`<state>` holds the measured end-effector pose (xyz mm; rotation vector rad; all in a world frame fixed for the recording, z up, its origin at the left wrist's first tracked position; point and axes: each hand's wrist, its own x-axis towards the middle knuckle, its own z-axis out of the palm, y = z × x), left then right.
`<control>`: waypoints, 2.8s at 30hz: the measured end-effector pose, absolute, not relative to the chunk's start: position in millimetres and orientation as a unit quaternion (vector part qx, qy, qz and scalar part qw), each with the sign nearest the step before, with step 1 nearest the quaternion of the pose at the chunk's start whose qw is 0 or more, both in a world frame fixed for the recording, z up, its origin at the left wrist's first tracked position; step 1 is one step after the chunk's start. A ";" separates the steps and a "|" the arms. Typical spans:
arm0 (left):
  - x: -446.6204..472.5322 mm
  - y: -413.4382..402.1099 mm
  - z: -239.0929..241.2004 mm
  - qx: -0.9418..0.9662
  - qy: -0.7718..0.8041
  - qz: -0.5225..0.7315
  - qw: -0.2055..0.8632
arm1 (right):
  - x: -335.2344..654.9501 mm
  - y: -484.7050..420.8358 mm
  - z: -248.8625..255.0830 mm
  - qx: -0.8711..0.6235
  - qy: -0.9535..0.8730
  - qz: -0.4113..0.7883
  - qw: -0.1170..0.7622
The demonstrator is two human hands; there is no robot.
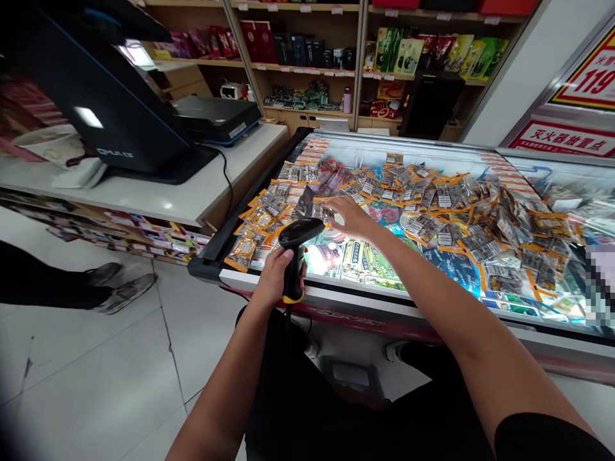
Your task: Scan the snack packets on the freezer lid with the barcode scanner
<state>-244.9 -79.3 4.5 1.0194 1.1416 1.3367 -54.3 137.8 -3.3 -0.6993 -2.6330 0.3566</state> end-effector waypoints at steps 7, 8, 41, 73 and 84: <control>-243.3 -78.2 8.1 0.433 0.509 0.516 0.536 | -57.7 135.3 -9.1 -0.264 -0.929 0.132 0.222; -243.2 -77.2 8.5 0.434 0.509 0.512 0.539 | -57.5 134.9 -8.8 -0.264 -0.929 0.131 0.224; -271.3 -69.8 -3.8 0.398 0.497 0.654 0.409 | -172.7 203.1 8.8 -0.357 -0.923 -0.031 0.139; -268.8 -60.1 -0.9 0.373 0.550 0.619 0.418 | -108.2 155.0 5.0 -0.325 -0.932 -0.004 0.163; -268.5 -64.9 3.5 0.358 0.546 0.637 0.410 | -71.9 197.1 15.3 -0.434 -0.889 -0.057 0.135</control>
